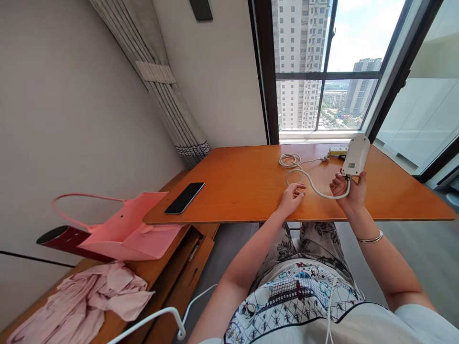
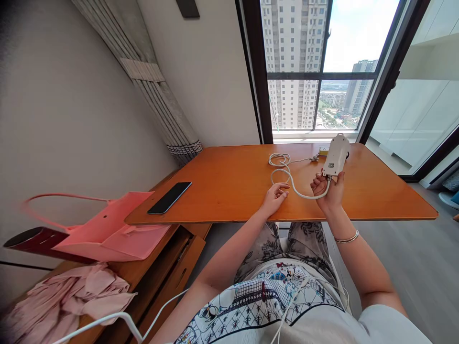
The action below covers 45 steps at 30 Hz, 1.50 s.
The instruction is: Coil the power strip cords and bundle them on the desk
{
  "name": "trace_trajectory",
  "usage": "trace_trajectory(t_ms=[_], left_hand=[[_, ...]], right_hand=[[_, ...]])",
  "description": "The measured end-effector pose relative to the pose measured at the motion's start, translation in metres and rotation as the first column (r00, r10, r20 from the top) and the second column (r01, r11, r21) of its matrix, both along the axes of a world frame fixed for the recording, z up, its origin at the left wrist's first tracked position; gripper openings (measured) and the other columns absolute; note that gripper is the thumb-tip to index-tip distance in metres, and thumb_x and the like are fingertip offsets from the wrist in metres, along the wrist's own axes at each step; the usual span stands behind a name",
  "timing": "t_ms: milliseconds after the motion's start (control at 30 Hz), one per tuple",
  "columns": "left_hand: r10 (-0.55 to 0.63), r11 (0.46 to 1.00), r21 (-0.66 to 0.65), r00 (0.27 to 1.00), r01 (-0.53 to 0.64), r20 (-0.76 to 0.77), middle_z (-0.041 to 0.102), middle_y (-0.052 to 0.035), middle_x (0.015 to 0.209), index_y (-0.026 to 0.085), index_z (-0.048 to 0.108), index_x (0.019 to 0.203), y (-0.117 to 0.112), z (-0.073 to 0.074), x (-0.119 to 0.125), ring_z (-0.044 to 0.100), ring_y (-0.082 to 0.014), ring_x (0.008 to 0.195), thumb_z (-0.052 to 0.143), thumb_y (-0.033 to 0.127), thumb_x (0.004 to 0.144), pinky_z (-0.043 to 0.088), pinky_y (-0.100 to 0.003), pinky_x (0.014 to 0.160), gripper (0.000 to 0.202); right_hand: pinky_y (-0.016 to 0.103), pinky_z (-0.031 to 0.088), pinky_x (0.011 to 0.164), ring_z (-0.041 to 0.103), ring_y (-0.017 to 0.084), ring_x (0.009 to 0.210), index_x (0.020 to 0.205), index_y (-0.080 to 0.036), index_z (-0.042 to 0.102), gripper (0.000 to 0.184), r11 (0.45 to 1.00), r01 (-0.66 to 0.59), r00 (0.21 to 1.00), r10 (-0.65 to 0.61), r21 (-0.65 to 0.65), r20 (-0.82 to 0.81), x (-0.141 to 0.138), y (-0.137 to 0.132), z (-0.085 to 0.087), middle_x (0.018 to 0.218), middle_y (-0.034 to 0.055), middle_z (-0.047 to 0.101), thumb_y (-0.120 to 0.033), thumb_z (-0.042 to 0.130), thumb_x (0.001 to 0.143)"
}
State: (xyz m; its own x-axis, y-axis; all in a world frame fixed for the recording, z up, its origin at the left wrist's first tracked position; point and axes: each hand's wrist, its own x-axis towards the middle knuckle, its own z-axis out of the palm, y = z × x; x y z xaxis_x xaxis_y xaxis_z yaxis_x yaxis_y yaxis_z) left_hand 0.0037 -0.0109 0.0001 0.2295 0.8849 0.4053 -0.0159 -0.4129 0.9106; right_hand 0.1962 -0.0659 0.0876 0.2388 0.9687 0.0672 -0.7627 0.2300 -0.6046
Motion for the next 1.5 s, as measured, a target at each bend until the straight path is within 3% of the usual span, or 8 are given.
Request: trace_trajectory(t_ms=[133, 233, 500, 733, 933, 1033, 1200, 1500], left_hand=[[0.135, 0.989, 0.019, 0.949, -0.146, 0.284, 0.068, -0.0038, 0.087, 0.021, 0.065, 0.092, 0.006, 0.005, -0.003, 0.056, -0.0106, 0.060, 0.056, 0.045, 0.092, 0.047, -0.026, 0.062, 0.026], [0.294, 0.953, -0.016, 0.903, -0.304, 0.313, 0.067, -0.0035, 0.092, 0.022, 0.063, 0.092, 0.029, 0.019, -0.007, 0.056, -0.0113, 0.062, 0.057, 0.032, 0.091, 0.047, -0.026, 0.062, 0.011], [0.269, 0.962, 0.150, 0.887, -0.228, -0.375, 0.064, -0.0169, 0.123, 0.019, 0.067, 0.095, 0.108, 0.048, 0.000, 0.058, -0.0320, 0.122, 0.060, -0.003, 0.073, 0.045, -0.047, 0.106, 0.031], [0.182, 0.981, 0.050, 0.792, -0.189, -0.583, 0.069, -0.0208, 0.111, 0.016, 0.060, 0.123, 0.135, 0.034, 0.006, 0.065, -0.0385, 0.112, 0.070, 0.001, 0.067, 0.042, -0.056, 0.102, 0.059], [0.175, 0.983, 0.084, 0.692, -0.164, -0.700, 0.067, -0.0191, 0.112, 0.016, 0.067, 0.105, 0.135, 0.034, -0.007, 0.063, -0.0350, 0.112, 0.083, 0.025, 0.068, 0.044, -0.045, 0.099, 0.041], [0.217, 0.975, 0.129, 0.635, -0.182, -0.742, 0.065, -0.0167, 0.105, 0.018, 0.066, 0.077, 0.131, 0.041, -0.031, 0.061, -0.0350, 0.109, 0.079, 0.041, 0.074, 0.044, -0.042, 0.094, 0.026], [0.366, 0.930, 0.286, 0.487, -0.232, -0.793, 0.058, -0.0065, 0.081, 0.020, 0.053, 0.057, 0.137, 0.065, -0.105, 0.059, -0.0232, 0.083, 0.062, 0.056, 0.085, 0.039, -0.033, 0.072, 0.046], [0.528, 0.848, 0.328, 0.615, -0.416, -0.586, 0.038, 0.0025, 0.064, 0.020, 0.036, 0.051, 0.128, 0.090, -0.218, 0.040, -0.0134, 0.064, 0.062, 0.036, 0.080, 0.030, -0.029, 0.064, 0.042]], right_hand=[[0.024, 0.045, 0.046, 0.045, 0.010, 0.048, 0.081, -0.022, 0.059, 0.064, 1.000, 0.024, 0.999, -0.023, -0.019, 0.027, 0.027, -0.012, -0.003, 0.064, -0.0024, 0.047, -0.075, 0.027, 0.094], [0.025, 0.045, 0.046, 0.042, 0.011, 0.048, 0.081, -0.022, 0.059, 0.062, 0.997, 0.073, 0.997, -0.072, -0.032, 0.032, 0.048, -0.021, -0.005, 0.062, -0.0026, 0.045, -0.073, 0.028, 0.095], [0.025, 0.043, 0.046, 0.041, 0.010, 0.048, 0.084, -0.021, 0.059, 0.061, 0.993, 0.113, 0.993, -0.115, -0.041, -0.031, 0.066, -0.037, -0.007, 0.064, -0.0030, 0.043, -0.070, 0.024, 0.096], [0.024, 0.042, 0.045, 0.040, 0.010, 0.046, 0.086, -0.021, 0.058, 0.058, 0.997, 0.031, 0.985, -0.041, -0.064, -0.165, 0.045, -0.033, -0.001, 0.062, -0.0033, 0.043, -0.063, 0.019, 0.100], [0.025, 0.042, 0.044, 0.042, 0.011, 0.047, 0.089, -0.021, 0.058, 0.055, 0.997, 0.000, 0.975, -0.016, -0.073, -0.221, 0.038, -0.029, -0.001, 0.062, -0.0031, 0.044, -0.064, 0.024, 0.099], [0.024, 0.042, 0.044, 0.041, 0.010, 0.046, 0.089, -0.021, 0.057, 0.057, 0.997, 0.021, 0.975, -0.037, -0.078, -0.218, 0.048, -0.030, -0.004, 0.062, -0.0033, 0.044, -0.065, 0.023, 0.099], [0.023, 0.041, 0.043, 0.040, 0.009, 0.045, 0.088, -0.021, 0.053, 0.058, 0.990, 0.105, 0.968, -0.123, -0.090, -0.221, 0.078, -0.035, -0.008, 0.062, -0.0037, 0.045, -0.069, 0.022, 0.097], [0.020, 0.032, 0.038, 0.030, 0.005, 0.041, 0.078, -0.021, 0.039, 0.055, 0.915, 0.363, 0.880, -0.399, -0.177, -0.257, 0.109, -0.033, -0.008, 0.063, -0.0068, 0.035, -0.063, 0.011, 0.099]])
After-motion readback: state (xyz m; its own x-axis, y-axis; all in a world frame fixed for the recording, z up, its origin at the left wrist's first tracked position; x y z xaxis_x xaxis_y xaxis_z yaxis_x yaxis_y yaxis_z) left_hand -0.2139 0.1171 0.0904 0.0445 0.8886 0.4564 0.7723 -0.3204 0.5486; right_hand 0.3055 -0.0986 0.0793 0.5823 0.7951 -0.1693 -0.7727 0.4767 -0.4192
